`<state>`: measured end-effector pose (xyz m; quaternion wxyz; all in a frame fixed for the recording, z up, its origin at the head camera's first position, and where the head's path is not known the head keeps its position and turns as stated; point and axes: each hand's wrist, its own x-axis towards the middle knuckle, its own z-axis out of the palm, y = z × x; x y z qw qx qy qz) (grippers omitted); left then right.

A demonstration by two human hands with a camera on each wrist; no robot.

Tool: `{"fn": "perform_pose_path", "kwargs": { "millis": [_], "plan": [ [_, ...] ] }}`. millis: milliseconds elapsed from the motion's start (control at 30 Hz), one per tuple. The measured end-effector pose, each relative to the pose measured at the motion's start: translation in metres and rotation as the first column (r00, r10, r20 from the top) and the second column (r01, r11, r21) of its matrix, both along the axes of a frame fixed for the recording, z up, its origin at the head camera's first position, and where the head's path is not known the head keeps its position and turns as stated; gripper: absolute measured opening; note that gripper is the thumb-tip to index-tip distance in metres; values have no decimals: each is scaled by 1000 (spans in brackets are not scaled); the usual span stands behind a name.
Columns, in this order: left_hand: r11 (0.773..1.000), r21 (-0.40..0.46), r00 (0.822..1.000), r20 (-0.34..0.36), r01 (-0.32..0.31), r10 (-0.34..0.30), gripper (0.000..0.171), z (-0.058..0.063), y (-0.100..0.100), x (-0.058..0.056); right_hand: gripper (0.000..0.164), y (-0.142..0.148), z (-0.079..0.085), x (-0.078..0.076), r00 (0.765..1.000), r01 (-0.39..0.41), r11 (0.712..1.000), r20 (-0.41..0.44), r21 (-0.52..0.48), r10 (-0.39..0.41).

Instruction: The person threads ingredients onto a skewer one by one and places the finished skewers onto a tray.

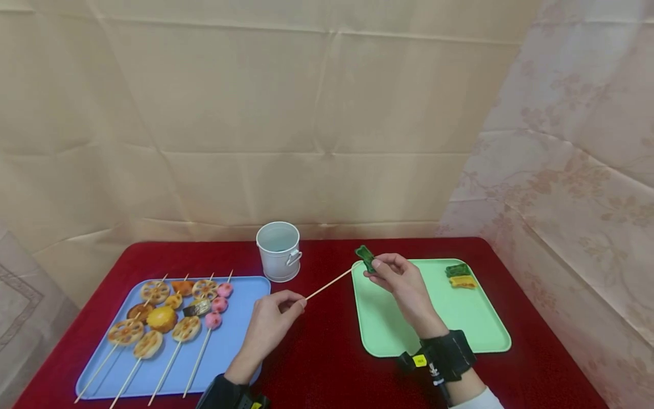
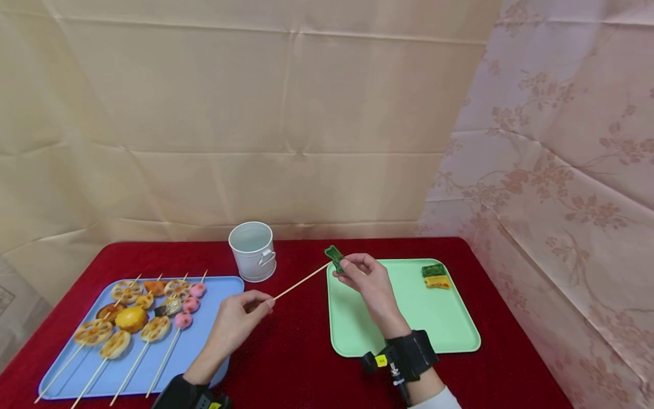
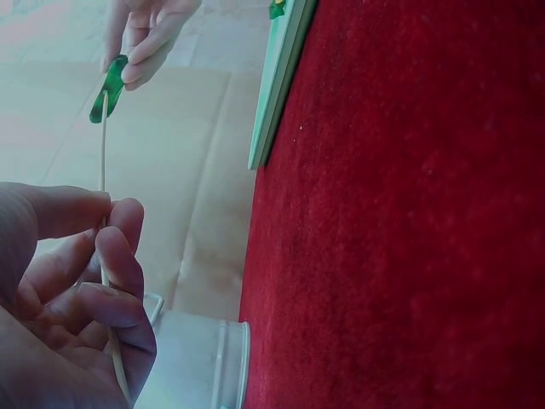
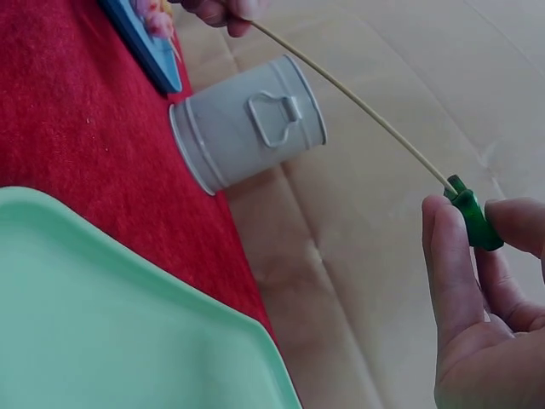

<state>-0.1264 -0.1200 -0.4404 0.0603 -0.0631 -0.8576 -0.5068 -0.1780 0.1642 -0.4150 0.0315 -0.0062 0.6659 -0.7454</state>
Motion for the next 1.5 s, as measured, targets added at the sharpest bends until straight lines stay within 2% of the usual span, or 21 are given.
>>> {"fn": "perform_pose_path", "kwargs": {
  "millis": [333,633,967,1167,1500],
  "plan": [
    [1000,-17,999,-31,-16,15,4,-2,0,1,31,-7,0,3,1000,-21,1000,-15,8,21],
    [1000,-5,1000,-20,-6,6,5,0,0,1,34,-13,-2,6,998,-65,998,14,16,65],
    [1000,-12,1000,-26,-11,10,4,-1,3,1,29,-21,-6,9,998,-67,997,11,27,67],
    [1000,-22,998,-69,-3,2,4,-3,7,1,29,-26,-8,12,995,-104,993,17,53,103],
    [1000,7,999,-50,11,-10,7,-4,9,2,30,-33,-13,15,987,-160,980,36,114,157]
  ]
}}
